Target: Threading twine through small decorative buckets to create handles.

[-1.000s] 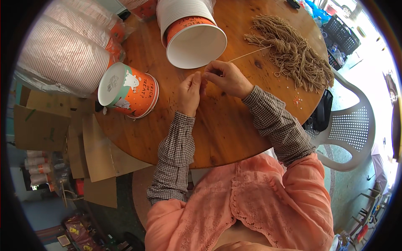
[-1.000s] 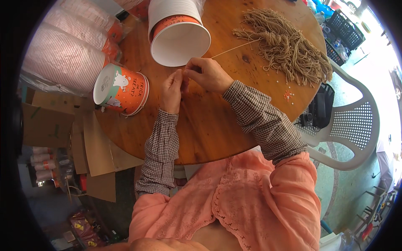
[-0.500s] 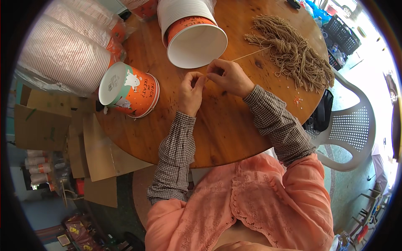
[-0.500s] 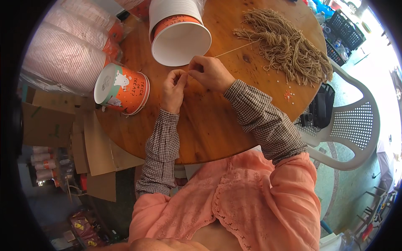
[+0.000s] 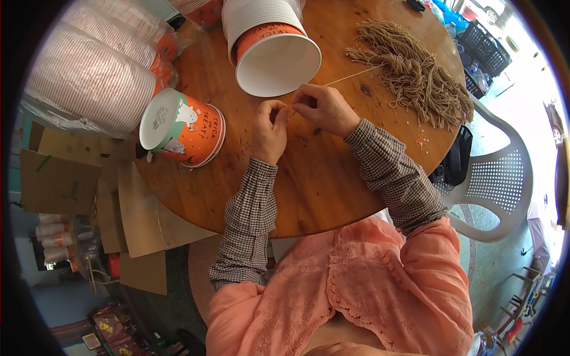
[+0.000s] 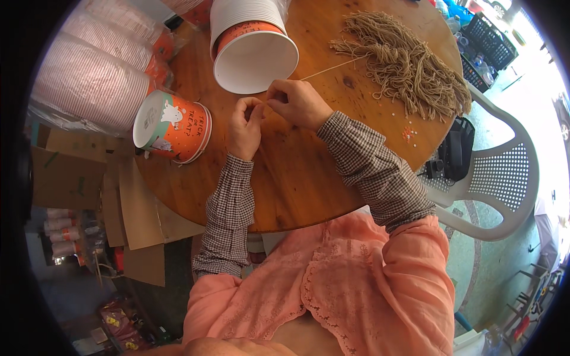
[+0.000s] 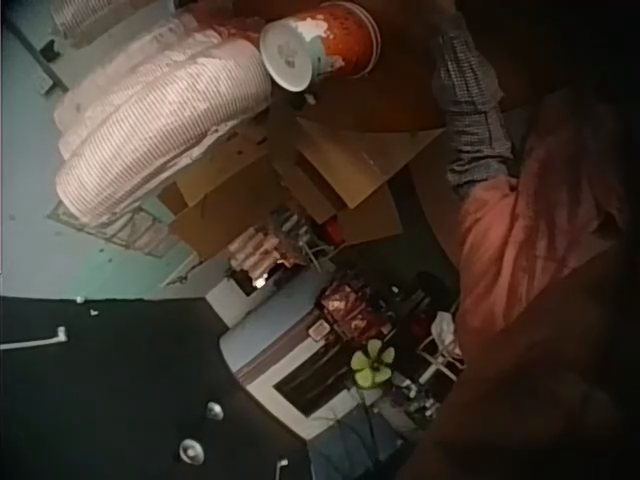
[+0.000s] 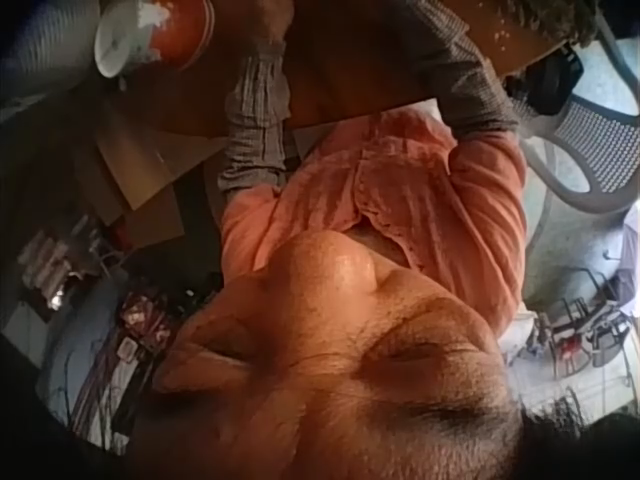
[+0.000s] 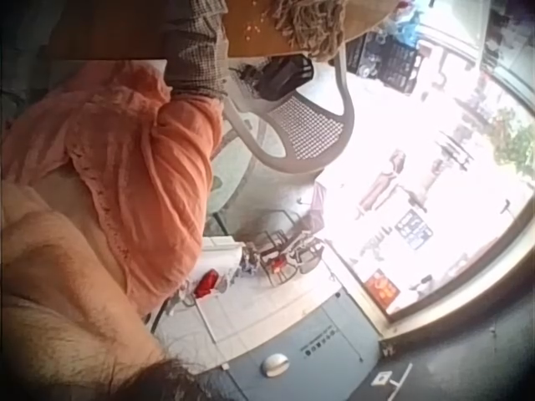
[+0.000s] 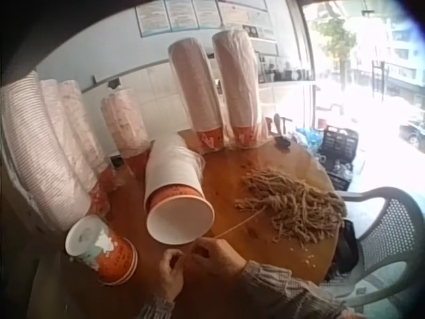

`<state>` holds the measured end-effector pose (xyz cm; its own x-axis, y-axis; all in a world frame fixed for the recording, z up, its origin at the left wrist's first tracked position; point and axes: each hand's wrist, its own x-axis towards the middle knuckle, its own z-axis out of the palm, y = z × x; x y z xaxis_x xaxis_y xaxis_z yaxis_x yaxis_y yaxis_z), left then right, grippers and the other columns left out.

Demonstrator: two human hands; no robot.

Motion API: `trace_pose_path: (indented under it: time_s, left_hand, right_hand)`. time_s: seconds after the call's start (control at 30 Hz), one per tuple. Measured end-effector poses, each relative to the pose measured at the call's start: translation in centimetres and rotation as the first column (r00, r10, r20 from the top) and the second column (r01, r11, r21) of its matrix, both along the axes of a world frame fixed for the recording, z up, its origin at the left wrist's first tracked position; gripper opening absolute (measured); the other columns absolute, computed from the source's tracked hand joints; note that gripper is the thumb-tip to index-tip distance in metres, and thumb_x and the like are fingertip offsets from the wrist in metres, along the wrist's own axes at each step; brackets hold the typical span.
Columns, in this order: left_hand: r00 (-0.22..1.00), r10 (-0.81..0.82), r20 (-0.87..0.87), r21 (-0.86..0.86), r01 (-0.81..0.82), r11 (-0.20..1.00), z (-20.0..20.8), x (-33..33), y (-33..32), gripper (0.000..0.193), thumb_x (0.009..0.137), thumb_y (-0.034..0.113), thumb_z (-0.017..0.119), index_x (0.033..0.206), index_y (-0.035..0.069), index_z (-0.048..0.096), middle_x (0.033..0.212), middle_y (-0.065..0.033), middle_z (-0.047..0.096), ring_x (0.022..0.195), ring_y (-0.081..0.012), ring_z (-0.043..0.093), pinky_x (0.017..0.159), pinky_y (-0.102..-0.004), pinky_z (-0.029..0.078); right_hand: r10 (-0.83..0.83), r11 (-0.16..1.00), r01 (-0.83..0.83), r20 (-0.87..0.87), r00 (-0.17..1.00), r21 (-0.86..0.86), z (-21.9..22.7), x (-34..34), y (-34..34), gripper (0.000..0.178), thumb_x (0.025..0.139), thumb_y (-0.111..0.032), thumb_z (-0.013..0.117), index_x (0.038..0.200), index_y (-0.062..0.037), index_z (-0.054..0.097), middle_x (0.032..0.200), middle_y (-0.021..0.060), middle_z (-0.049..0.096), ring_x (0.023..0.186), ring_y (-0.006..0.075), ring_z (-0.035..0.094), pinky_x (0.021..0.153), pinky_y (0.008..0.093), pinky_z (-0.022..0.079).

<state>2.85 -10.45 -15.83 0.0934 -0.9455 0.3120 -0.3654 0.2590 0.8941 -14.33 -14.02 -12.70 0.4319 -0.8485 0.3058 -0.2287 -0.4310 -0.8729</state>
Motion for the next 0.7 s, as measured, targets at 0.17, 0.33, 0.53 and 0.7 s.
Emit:
trace_pose_path:
  time_s: [0.17,0.33,0.53,0.7]
  left_hand:
    - [0.999,0.006,0.05,-0.117,0.0,0.993,-0.6,0.3,-0.3,0.009,0.092,0.006,0.061,0.096,0.0,0.056,0.089,-0.006,0.058,0.073,-0.0135,0.057,0.066,-0.027,0.048]
    - [1.0,-0.022,0.017,-0.112,0.024,0.993,-0.2,0.0,-0.3,0.026,0.09,0.009,0.064,0.114,0.002,0.055,0.105,-0.0082,0.061,0.093,-0.0172,0.062,0.078,-0.0278,0.052]
    - [0.947,-0.079,0.312,-0.104,0.117,0.988,0.8,-0.5,-1.3,0.053,0.087,0.014,0.068,0.134,0.004,0.046,0.133,-0.0153,0.054,0.121,-0.0283,0.054,0.096,-0.0382,0.049]
    - [0.955,-0.029,0.297,-0.172,0.084,0.982,0.3,-0.2,-1.8,0.059,0.087,0.011,0.067,0.139,0.003,0.041,0.134,-0.0172,0.053,0.124,-0.0278,0.052,0.099,-0.0376,0.046]
  right_hand:
    - [-0.026,1.0,0.026,-0.018,0.999,-0.005,-0.3,0.2,-0.1,0.014,0.087,-0.012,0.065,0.093,0.0009,0.063,0.072,0.0025,0.061,0.064,0.0075,0.054,0.059,0.0261,0.047]
    - [-0.176,0.983,0.172,0.565,0.806,0.061,-0.5,-1.9,-3.0,0.011,0.092,-0.005,0.06,0.102,-0.0026,0.064,0.104,0.0052,0.066,0.088,0.0121,0.062,0.078,0.027,0.051]
    - [-0.274,0.932,-0.027,0.748,0.605,0.363,-1.5,-3.1,-6.1,0.003,0.095,-0.011,0.059,0.094,-0.0085,0.059,0.124,0.0053,0.06,0.112,0.014,0.055,0.094,0.0301,0.044]
    - [-0.132,0.907,-0.209,0.72,0.681,0.365,-1.3,-1.1,-3.8,0.005,0.094,-0.013,0.058,0.095,-0.0077,0.058,0.118,0.0078,0.064,0.109,0.016,0.059,0.097,0.0324,0.044]
